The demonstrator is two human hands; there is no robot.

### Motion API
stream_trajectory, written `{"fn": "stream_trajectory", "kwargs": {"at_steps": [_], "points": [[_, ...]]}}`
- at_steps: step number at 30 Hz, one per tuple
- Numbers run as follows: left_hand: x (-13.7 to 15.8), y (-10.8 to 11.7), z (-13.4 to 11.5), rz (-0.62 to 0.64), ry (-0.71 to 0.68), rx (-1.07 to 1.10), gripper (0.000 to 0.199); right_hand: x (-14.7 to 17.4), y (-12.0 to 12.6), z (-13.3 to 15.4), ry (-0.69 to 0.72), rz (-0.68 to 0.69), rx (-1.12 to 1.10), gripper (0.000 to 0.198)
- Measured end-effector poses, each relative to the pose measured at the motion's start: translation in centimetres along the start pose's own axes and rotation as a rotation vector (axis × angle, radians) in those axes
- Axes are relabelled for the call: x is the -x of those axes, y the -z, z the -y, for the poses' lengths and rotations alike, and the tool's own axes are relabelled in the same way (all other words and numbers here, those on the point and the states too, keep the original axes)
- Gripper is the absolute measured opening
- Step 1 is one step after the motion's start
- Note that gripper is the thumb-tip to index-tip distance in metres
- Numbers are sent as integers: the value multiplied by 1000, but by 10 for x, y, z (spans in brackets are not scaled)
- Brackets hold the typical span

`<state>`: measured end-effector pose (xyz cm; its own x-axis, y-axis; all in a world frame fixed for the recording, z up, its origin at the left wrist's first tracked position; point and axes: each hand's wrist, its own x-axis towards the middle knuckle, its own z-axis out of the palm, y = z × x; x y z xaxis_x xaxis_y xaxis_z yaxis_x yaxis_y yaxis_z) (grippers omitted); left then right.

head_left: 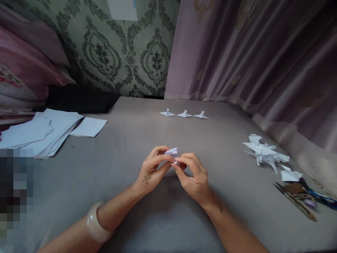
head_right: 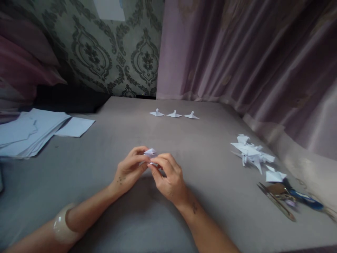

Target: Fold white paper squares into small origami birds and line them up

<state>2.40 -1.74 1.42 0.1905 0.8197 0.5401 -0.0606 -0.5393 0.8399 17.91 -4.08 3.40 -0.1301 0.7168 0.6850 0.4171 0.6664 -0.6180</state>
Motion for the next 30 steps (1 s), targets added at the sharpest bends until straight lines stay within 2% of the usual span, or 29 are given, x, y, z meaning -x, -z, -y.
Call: {"fn": "stream_trajectory", "kwargs": {"at_steps": [11, 17, 25, 28, 30], "points": [[-4, -1, -4, 35, 129, 40, 9, -4, 4, -2, -63, 37, 12, 14], [-4, -3, -2, 40, 173, 27, 10, -5, 4, -2, -63, 48, 19, 14], [-4, -2, -4, 32, 223, 25, 10, -7, 4, -5, -96, -9, 63, 11], [-4, -3, -3, 26, 248, 26, 11, -5, 3, -7, -165, -16, 31, 9], [-3, -3, -1, 22, 278, 43, 12, -3, 1, -9, -257, -36, -20, 17]]}}
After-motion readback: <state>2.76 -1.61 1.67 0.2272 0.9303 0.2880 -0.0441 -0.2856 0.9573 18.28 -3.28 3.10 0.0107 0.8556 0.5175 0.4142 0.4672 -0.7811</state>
